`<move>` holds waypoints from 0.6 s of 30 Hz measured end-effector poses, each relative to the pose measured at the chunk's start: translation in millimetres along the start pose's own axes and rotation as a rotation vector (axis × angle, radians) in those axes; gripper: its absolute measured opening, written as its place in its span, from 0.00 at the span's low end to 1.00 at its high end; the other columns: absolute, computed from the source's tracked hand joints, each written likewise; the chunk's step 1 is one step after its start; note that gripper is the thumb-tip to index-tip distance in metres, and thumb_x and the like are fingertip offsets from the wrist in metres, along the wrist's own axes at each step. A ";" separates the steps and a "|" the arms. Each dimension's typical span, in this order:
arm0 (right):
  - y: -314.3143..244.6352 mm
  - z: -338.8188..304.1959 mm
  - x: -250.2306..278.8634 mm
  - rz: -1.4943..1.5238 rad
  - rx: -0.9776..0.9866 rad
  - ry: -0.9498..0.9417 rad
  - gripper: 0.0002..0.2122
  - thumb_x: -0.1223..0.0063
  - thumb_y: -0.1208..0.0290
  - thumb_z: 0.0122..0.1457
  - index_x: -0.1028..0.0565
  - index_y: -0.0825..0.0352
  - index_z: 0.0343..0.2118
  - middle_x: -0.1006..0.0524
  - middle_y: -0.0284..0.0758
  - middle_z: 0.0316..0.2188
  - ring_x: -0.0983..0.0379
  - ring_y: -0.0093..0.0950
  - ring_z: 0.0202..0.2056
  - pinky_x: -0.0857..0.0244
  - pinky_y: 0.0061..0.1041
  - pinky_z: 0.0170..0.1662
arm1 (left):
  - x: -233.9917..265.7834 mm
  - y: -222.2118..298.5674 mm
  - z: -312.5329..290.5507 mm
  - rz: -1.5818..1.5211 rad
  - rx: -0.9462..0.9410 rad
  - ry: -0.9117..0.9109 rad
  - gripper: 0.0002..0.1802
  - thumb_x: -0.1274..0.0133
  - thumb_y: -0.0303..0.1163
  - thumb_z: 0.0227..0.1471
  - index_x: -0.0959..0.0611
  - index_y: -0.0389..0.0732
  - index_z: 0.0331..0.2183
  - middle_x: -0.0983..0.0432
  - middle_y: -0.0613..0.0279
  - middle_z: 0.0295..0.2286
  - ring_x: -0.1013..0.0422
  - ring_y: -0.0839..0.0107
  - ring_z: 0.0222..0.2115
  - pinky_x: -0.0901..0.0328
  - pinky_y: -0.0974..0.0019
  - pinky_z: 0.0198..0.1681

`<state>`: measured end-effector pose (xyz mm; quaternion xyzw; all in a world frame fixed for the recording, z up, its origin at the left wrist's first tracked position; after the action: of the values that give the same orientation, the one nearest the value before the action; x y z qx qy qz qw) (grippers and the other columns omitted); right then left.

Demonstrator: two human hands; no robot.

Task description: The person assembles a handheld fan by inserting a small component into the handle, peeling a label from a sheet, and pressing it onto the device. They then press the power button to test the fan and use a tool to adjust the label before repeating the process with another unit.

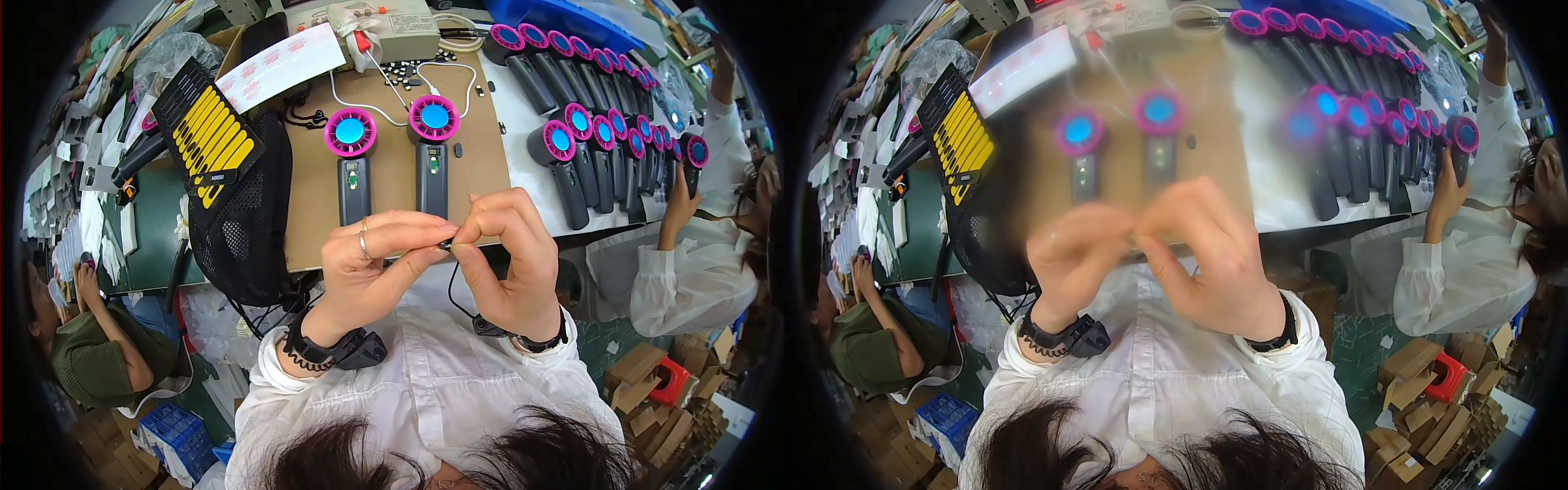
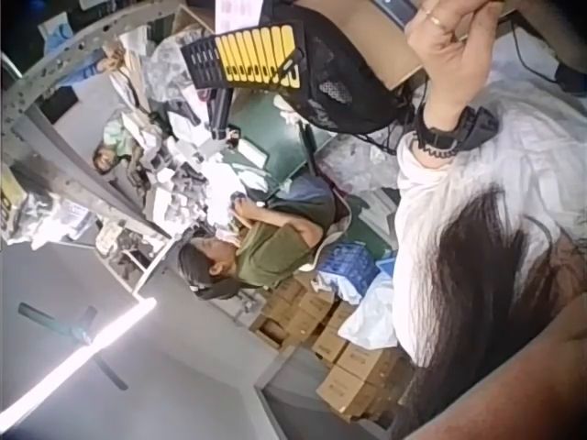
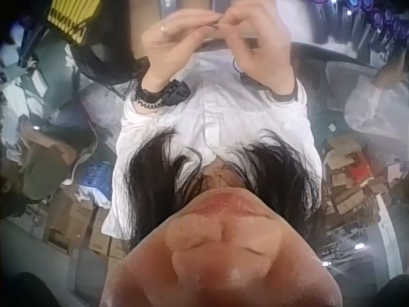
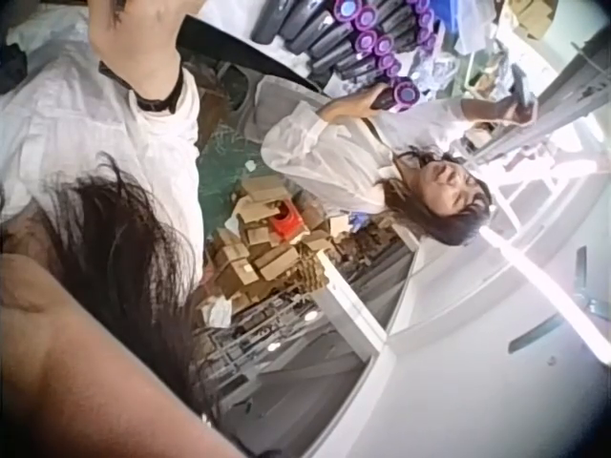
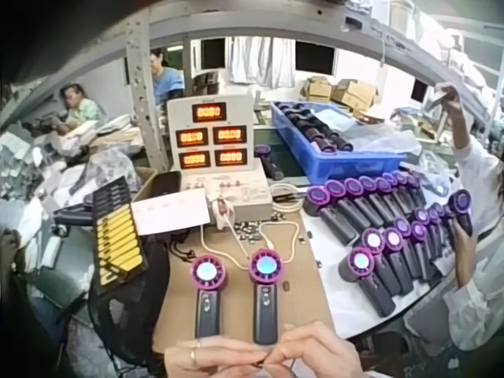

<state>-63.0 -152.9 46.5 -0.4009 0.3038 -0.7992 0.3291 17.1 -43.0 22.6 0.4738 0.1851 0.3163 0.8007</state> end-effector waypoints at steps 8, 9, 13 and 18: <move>1.7 0.5 -1.9 0.061 0.024 -0.038 0.05 0.49 0.82 0.48 0.32 0.69 0.27 0.33 0.35 0.27 0.36 0.28 0.30 0.37 0.35 0.45 | -1.0 -5.1 -1.5 -0.094 0.050 -0.028 0.10 0.46 0.16 0.44 0.19 0.32 0.34 0.24 0.53 0.32 0.27 0.73 0.32 0.31 0.74 0.34; 2.2 0.8 -1.9 0.061 0.024 -0.038 0.05 0.49 0.82 0.48 0.32 0.69 0.27 0.33 0.35 0.27 0.36 0.28 0.30 0.37 0.35 0.45 | -1.7 -6.3 -1.6 -0.126 0.071 -0.035 0.10 0.47 0.16 0.45 0.20 0.31 0.34 0.24 0.52 0.33 0.27 0.72 0.32 0.30 0.74 0.35; 2.9 1.4 -1.9 0.083 0.034 -0.027 0.04 0.51 0.81 0.49 0.33 0.69 0.27 0.33 0.34 0.27 0.37 0.28 0.31 0.37 0.35 0.46 | -3.7 -10.2 -2.5 -0.209 0.119 -0.046 0.10 0.48 0.15 0.46 0.20 0.30 0.35 0.25 0.51 0.35 0.27 0.71 0.34 0.30 0.72 0.37; 2.4 2.7 -0.7 0.076 0.025 0.017 0.04 0.51 0.83 0.47 0.32 0.70 0.27 0.32 0.36 0.26 0.36 0.30 0.30 0.38 0.32 0.41 | -6.1 -13.3 -3.7 -0.299 0.153 -0.036 0.11 0.50 0.14 0.46 0.21 0.30 0.36 0.26 0.51 0.36 0.28 0.70 0.35 0.30 0.70 0.39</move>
<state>-59.8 -154.4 45.7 -0.3782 0.3115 -0.7932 0.3615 14.9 -49.4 9.2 0.5063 0.2627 0.1699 0.8036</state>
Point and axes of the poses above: each hand's wrist, its own z-axis towards the middle knuckle, its own x-axis out of the back of the hand, y = z × x, the point moved 7 cm from there along z, towards the middle knuckle
